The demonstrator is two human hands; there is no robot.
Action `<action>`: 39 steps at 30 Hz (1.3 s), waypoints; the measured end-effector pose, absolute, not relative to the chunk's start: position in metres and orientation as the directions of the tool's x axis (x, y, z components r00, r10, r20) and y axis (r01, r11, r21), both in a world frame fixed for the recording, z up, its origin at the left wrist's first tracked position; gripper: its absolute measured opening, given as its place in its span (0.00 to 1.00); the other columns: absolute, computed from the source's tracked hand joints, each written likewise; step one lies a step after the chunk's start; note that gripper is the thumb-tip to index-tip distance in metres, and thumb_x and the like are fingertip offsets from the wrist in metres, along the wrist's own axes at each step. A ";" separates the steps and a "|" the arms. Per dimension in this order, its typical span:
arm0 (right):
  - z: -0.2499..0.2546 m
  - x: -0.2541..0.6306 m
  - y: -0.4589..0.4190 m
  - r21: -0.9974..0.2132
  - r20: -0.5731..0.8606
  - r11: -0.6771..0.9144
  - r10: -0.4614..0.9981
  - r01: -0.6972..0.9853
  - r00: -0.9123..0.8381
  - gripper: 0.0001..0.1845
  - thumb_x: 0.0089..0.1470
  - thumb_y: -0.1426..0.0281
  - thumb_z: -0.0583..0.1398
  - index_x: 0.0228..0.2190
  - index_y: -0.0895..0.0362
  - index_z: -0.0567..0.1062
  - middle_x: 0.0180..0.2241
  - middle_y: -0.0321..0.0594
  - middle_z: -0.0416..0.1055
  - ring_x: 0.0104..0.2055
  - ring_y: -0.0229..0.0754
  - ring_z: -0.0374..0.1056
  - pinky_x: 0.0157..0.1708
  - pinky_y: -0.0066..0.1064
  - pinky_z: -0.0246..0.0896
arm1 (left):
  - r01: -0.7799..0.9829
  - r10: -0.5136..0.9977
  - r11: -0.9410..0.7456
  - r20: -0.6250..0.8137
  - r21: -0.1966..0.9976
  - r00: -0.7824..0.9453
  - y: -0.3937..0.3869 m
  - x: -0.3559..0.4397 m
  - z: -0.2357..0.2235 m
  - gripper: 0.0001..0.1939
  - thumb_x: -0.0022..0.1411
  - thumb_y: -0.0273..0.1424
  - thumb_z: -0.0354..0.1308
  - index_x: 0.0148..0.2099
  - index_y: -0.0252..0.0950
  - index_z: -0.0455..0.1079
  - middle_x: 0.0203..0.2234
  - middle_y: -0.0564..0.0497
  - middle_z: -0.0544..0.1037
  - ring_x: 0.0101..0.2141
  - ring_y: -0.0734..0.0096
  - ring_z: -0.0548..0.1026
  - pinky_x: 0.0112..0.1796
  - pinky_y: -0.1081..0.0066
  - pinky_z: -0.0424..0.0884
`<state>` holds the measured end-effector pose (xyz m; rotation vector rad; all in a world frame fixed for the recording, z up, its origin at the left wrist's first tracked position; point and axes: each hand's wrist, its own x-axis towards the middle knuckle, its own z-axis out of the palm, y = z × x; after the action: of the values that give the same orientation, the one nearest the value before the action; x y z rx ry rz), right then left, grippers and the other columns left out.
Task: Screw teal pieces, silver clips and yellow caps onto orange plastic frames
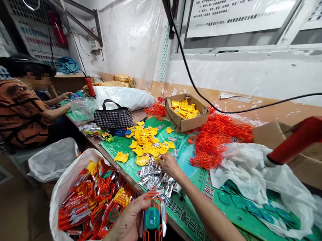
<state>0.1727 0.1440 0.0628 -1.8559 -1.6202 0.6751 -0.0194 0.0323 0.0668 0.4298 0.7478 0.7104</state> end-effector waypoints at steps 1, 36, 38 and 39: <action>0.067 0.182 0.136 -0.749 -0.030 -0.113 0.990 0.653 0.137 0.16 0.60 0.64 0.58 0.47 0.59 0.71 0.48 0.44 0.70 0.46 0.44 0.69 0.45 0.42 0.68 | -0.426 0.712 0.692 -0.458 0.583 0.532 0.033 -0.017 0.067 0.16 0.53 0.23 0.63 0.46 0.29 0.74 0.33 0.44 0.82 0.30 0.63 0.79 0.36 0.64 0.76; 0.053 0.201 -0.064 -0.606 0.528 0.086 0.787 0.791 0.319 0.15 0.58 0.60 0.54 0.39 0.53 0.77 0.42 0.49 0.72 0.46 0.53 0.67 0.47 0.48 0.64 | -0.160 0.695 0.399 -0.184 0.903 0.695 -0.026 0.052 0.085 0.06 0.48 0.27 0.56 0.29 0.32 0.74 0.20 0.56 0.66 0.22 0.78 0.60 0.25 0.76 0.56; 0.036 0.208 -0.069 -0.587 0.528 0.158 0.818 0.794 0.228 0.16 0.57 0.60 0.55 0.42 0.51 0.77 0.43 0.46 0.75 0.46 0.53 0.69 0.47 0.47 0.66 | -0.150 0.740 0.262 -0.099 0.954 0.665 -0.028 0.053 0.082 0.08 0.48 0.27 0.54 0.29 0.33 0.74 0.22 0.56 0.66 0.24 0.76 0.60 0.27 0.74 0.56; 0.029 0.211 -0.072 -0.599 0.520 0.170 0.826 0.783 0.218 0.16 0.58 0.60 0.54 0.43 0.50 0.76 0.42 0.45 0.76 0.44 0.52 0.71 0.44 0.45 0.69 | -0.138 0.750 0.218 -0.076 0.966 0.657 -0.029 0.053 0.080 0.08 0.48 0.28 0.53 0.29 0.33 0.73 0.22 0.55 0.67 0.24 0.76 0.61 0.27 0.74 0.57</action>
<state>0.2109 -0.0719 0.0287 -1.5975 -1.5510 0.0607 0.0529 -0.0285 0.0798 1.2027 0.6179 0.6713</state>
